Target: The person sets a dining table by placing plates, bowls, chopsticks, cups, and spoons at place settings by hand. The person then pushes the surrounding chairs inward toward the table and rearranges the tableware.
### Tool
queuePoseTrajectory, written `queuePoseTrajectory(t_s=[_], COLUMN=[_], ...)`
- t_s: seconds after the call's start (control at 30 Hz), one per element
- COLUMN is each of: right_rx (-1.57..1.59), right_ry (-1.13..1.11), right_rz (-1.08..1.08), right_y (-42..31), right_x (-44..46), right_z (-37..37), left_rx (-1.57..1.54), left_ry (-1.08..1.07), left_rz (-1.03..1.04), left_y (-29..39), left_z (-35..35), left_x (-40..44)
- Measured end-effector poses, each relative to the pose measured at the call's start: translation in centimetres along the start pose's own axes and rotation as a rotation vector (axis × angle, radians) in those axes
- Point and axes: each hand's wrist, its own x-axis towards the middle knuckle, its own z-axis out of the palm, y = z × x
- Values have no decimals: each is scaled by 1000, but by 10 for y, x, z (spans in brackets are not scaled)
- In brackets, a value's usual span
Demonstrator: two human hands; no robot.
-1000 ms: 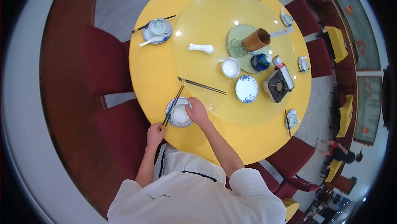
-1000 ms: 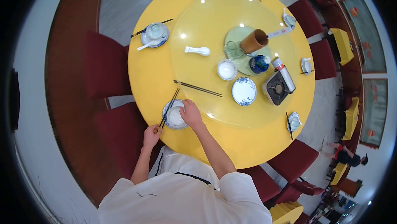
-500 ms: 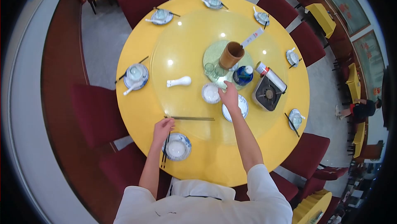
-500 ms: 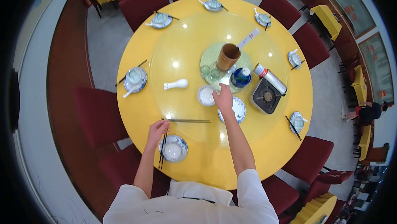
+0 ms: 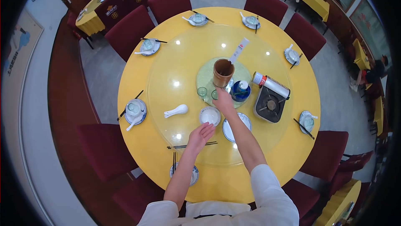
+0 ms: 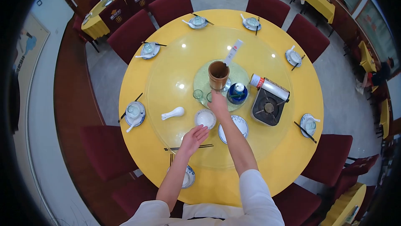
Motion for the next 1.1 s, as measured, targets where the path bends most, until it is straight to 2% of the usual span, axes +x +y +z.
queuePoseTrajectory(t_s=[0.13, 0.2, 0.27, 0.33, 0.43, 0.53, 0.67, 0.73, 0.93, 1.1], right_rx=[240, 509, 647, 537, 484, 434, 397, 362, 214, 151], right_ry=[205, 150, 233, 216, 104, -59, -250, -305, -293, -372], right_rz=[-66, 111, 183, 177, 115, 41, -85, -142, -331, -309], right_y=[-11, -29, -42, -43, -49, -63, -90, -105, -122, -137], right_x=[-80, -140, -197, -247, -295, -329, -356, -358, -358, -357], right_z=[-36, -51, -46, -36, -22, -11, 10, 22, 61, 93], left_rx=[-7, 27, 120, 272, 342, 156, 46, 10, 79, 173], left_ry=[-64, -134, -171, -171, -17, 94, 294, 263, 312, 473], left_rz=[-40, -66, -91, -114, -183, -204, -109, -40, 188, 292], left_y=[-3, -17, -27, -35, -46, -60, -64, -64, -72, -76], left_z=[29, 22, 12, 0, -28, -75, -112, -130, -167, -184], left_x=[-1, 2, -14, -48, -101, -144, -199, -221, -229, -225])
